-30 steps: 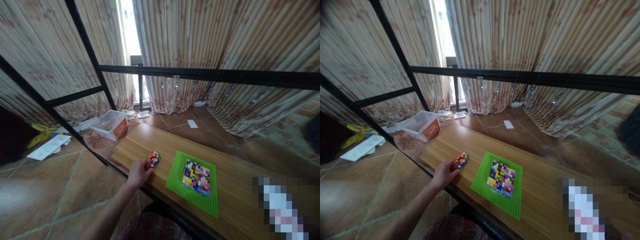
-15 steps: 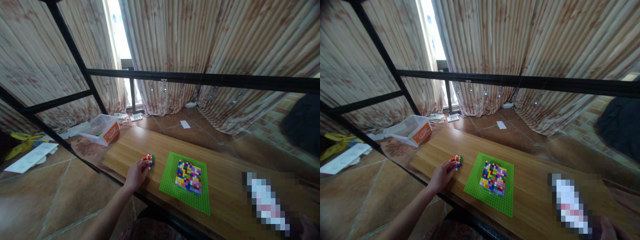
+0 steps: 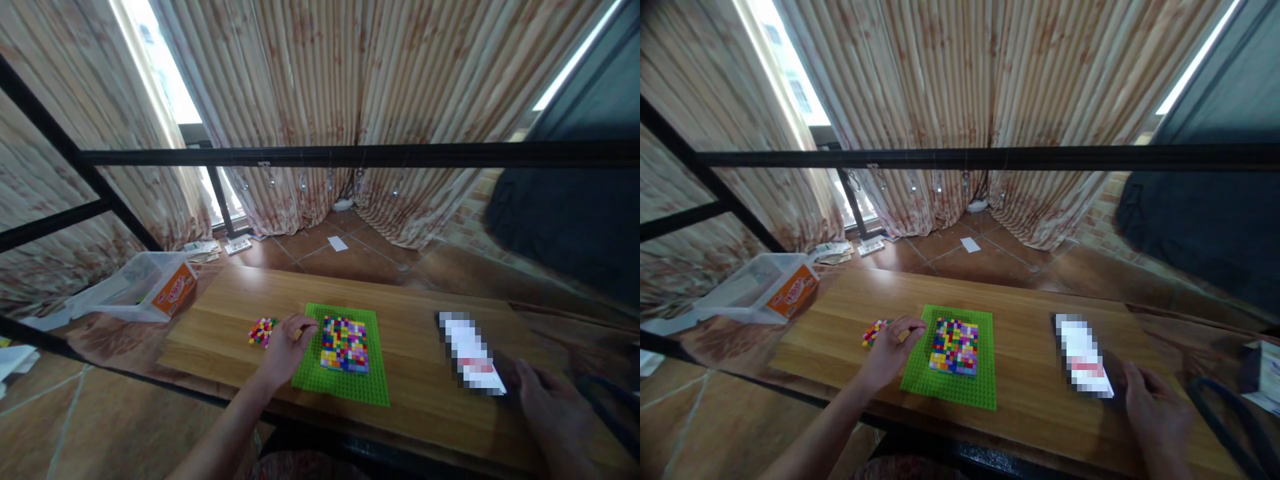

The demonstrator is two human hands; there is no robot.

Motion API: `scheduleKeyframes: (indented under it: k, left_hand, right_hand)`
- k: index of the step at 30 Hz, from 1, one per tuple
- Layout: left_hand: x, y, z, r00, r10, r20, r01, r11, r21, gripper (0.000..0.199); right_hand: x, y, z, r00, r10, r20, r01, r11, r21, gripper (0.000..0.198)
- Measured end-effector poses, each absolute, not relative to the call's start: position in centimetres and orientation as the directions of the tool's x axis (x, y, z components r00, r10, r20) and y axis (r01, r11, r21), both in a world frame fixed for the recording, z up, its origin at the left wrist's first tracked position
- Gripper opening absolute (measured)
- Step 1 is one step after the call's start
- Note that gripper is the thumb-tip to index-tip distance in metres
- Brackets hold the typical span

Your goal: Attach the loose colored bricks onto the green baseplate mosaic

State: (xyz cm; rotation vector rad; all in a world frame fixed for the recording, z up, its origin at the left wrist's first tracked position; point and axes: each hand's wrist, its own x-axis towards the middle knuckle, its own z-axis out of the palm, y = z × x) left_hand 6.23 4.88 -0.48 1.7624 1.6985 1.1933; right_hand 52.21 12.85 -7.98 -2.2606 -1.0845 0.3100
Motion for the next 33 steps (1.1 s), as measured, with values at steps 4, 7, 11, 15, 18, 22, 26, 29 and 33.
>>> scheduleKeyframes:
  k: [4, 7, 11, 15, 18, 22, 26, 29, 33]
  left_hand:
    - [9.0, 8.5, -0.1, -0.051, 0.981, 0.185, 0.543, -0.128, 0.830, 0.017]
    - [10.3, 10.9, -0.6, -0.030, 0.990, 0.136, 0.537, -0.099, 0.838, 0.016]
    - [11.4, 12.3, -1.3, 0.017, 0.998, 0.053, 0.527, -0.054, 0.848, 0.018]
    - [11.7, 12.4, -1.7, 0.017, 1.000, 0.021, 0.568, -0.027, 0.823, 0.019]
    - [11.7, 12.2, -1.7, 0.007, 1.000, 0.013, 0.601, -0.015, 0.799, 0.021]
    - [12.0, 12.1, -1.7, -0.016, 1.000, -0.008, 0.635, 0.017, 0.772, 0.023]
    - [12.3, 12.0, -1.4, -0.049, 0.998, -0.036, 0.687, 0.060, 0.724, 0.024]
    - [12.4, 12.1, -1.1, -0.048, 0.997, -0.056, 0.716, 0.074, 0.694, 0.024]
    - [12.3, 12.3, -0.5, -0.017, 0.995, -0.097, 0.761, 0.076, 0.645, 0.024]
  right_hand:
    - [51.8, 12.7, -8.0, 0.658, 0.753, 0.001, 0.568, -0.495, -0.657, 0.033]
    - [52.2, 12.8, -8.6, 0.648, 0.761, 0.006, 0.572, -0.482, -0.664, 0.034]
    - [52.5, 12.8, -9.0, 0.629, 0.777, 0.023, 0.589, -0.457, -0.666, 0.033]
    - [52.0, 12.5, -8.4, 0.600, 0.797, 0.066, 0.628, -0.419, -0.656, 0.032]
    - [51.9, 12.5, -8.2, 0.595, 0.800, 0.073, 0.631, -0.410, -0.659, 0.031]
    - [52.1, 12.5, -8.5, 0.597, 0.799, 0.073, 0.623, -0.404, -0.670, 0.031]
    - [52.3, 12.5, -8.7, 0.596, 0.799, 0.083, 0.636, -0.407, -0.655, 0.032]
    - [52.2, 12.5, -8.4, 0.600, 0.796, 0.075, 0.636, -0.418, -0.649, 0.031]
    - [51.7, 12.4, -7.8, 0.615, 0.787, 0.051, 0.618, -0.441, -0.651, 0.031]
